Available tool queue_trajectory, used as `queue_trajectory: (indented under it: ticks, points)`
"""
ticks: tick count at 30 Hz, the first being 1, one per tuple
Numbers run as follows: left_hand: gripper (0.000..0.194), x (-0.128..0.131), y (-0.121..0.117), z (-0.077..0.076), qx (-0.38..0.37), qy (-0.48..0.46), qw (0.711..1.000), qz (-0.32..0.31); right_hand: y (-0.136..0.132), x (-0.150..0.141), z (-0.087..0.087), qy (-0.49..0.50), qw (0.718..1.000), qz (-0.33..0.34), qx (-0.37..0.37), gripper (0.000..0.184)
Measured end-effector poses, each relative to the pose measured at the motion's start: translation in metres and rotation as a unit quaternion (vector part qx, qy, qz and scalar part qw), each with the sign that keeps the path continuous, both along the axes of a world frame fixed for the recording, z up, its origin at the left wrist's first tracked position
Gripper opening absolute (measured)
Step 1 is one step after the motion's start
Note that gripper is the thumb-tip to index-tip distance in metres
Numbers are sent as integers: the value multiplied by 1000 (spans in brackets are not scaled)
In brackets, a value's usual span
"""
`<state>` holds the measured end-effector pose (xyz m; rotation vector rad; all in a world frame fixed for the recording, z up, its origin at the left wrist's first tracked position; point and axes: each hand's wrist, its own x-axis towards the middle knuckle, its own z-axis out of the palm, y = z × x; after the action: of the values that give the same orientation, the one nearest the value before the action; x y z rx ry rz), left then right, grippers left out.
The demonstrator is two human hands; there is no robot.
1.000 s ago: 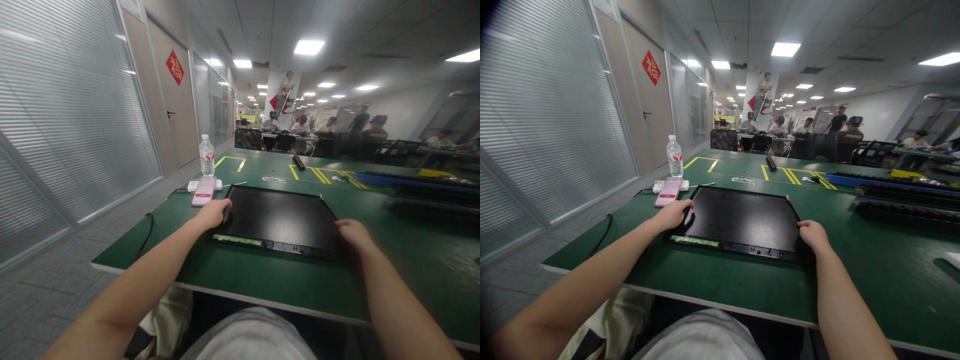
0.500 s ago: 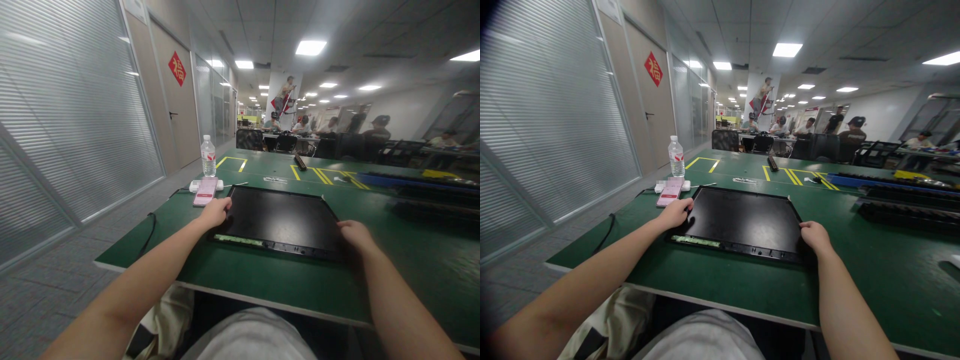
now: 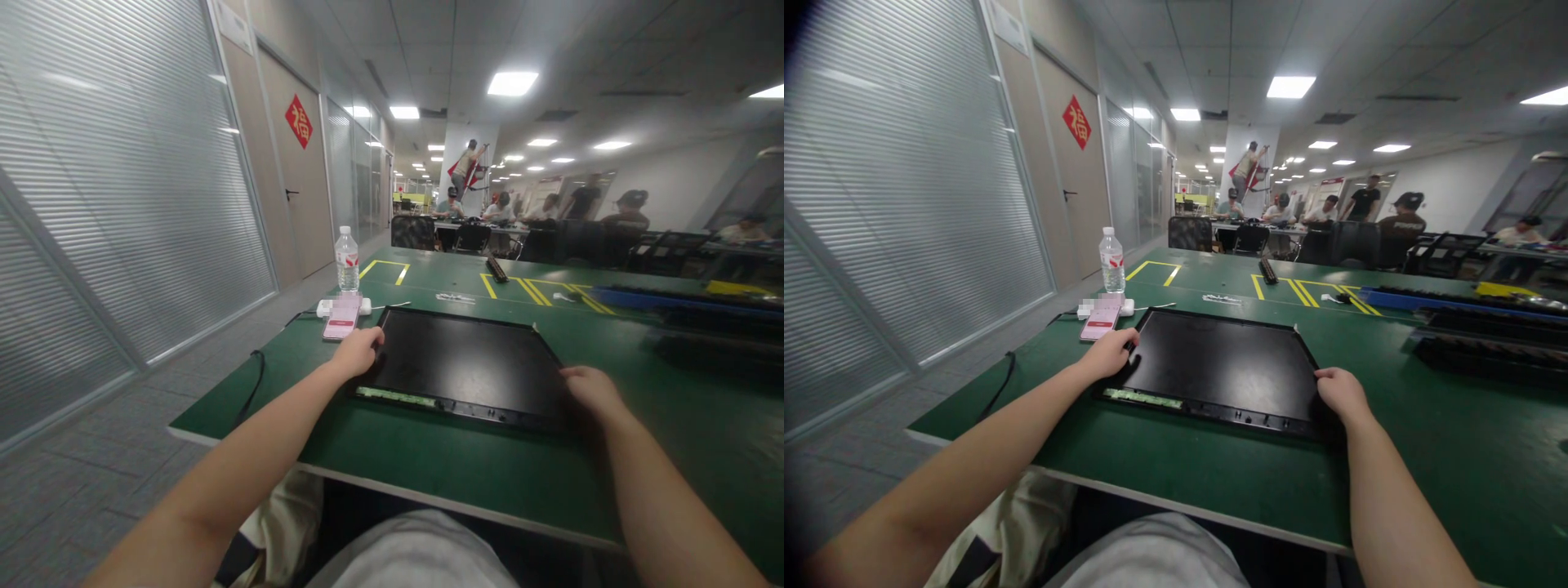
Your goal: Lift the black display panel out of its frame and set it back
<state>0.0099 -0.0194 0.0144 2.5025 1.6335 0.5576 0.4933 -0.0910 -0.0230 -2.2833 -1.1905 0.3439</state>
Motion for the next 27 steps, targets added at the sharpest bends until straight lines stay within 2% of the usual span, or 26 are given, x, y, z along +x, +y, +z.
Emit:
queue_trajectory:
  ticks: [5,9,11,14,17,20,24,27]
  points:
    - [47,-2,7,-11,11,-37,999,-15,-1,-5,3,-10,1000,-7,-3,39]
    - [54,-1,9,-15,14,-45,999,7,-1,-5,2,-16,1000,-6,-3,38]
    - [54,0,9,-15,4,-37,999,20,-1,-4,0,-17,1000,-4,-1,38]
    - [51,0,8,-12,-24,-37,999,7,0,-1,-2,-26,1000,-5,11,38]
    - [51,-2,7,-10,-44,-59,997,2,0,1,-3,-24,1000,-5,19,37]
    - [53,-4,6,-9,-62,-89,994,22,1,0,-3,-18,1000,-4,7,36]
    - [53,-5,7,-8,-88,-160,982,38,0,-1,0,-28,1000,-7,11,36]
    - [53,-4,10,-7,-115,-293,949,6,0,-1,1,-7,1000,-5,1,37]
